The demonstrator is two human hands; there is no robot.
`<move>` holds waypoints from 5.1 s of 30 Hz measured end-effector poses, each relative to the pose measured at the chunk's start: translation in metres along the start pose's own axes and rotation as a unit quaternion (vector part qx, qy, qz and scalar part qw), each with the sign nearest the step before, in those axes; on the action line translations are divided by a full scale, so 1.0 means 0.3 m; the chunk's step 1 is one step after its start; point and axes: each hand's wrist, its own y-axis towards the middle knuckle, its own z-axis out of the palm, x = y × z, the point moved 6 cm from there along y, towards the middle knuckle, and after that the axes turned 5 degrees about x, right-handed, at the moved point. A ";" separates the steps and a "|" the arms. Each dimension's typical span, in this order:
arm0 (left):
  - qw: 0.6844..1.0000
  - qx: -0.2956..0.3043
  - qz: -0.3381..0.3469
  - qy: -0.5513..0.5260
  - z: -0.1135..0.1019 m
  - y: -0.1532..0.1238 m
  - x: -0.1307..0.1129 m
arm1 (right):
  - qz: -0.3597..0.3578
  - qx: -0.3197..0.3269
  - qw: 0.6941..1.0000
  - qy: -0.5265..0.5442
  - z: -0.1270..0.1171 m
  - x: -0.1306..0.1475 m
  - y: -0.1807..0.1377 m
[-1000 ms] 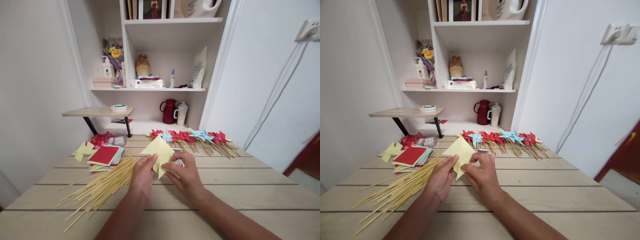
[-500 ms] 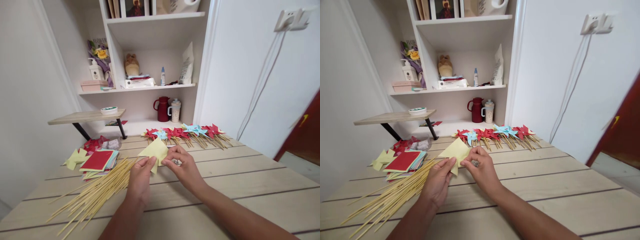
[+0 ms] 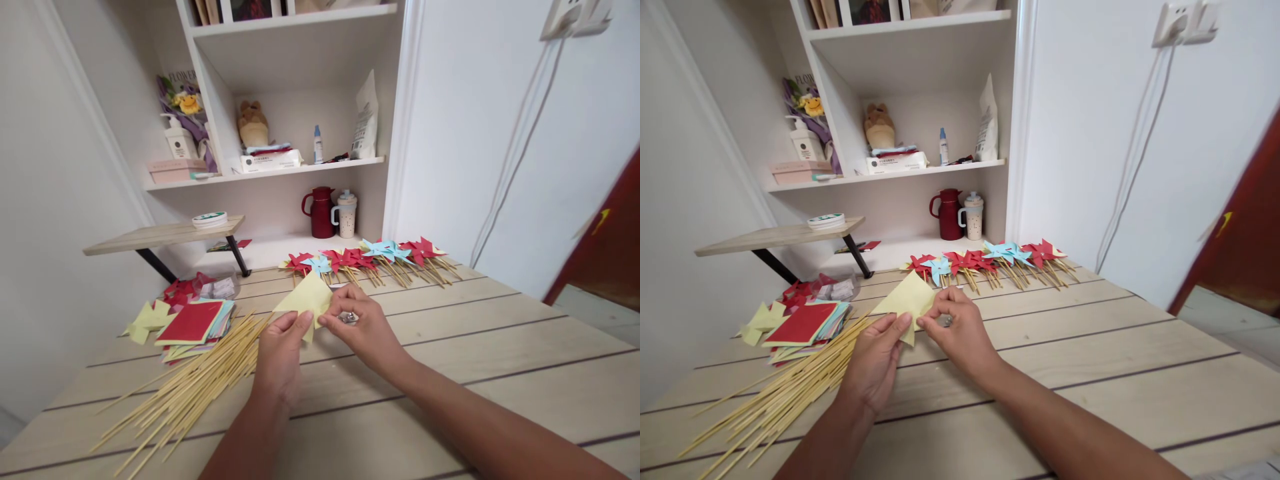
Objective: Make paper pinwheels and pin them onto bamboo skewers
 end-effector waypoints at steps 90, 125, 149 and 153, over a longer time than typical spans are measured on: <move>0.998 -0.025 0.053 0.023 0.131 -0.025 0.008 | 0.188 -0.059 0.833 0.517 0.063 -0.061 0.002; 0.992 -0.079 -0.027 -0.093 -0.044 0.122 -0.006 | -0.177 -0.027 0.970 -0.162 -0.022 0.003 -0.014; 0.998 0.027 -0.019 -0.050 0.039 0.080 0.010 | -0.078 -0.035 0.995 -0.059 -0.041 -0.036 0.018; 1.000 0.022 0.006 -0.006 0.047 0.073 0.005 | -0.036 -0.031 0.999 -0.014 -0.043 -0.054 0.025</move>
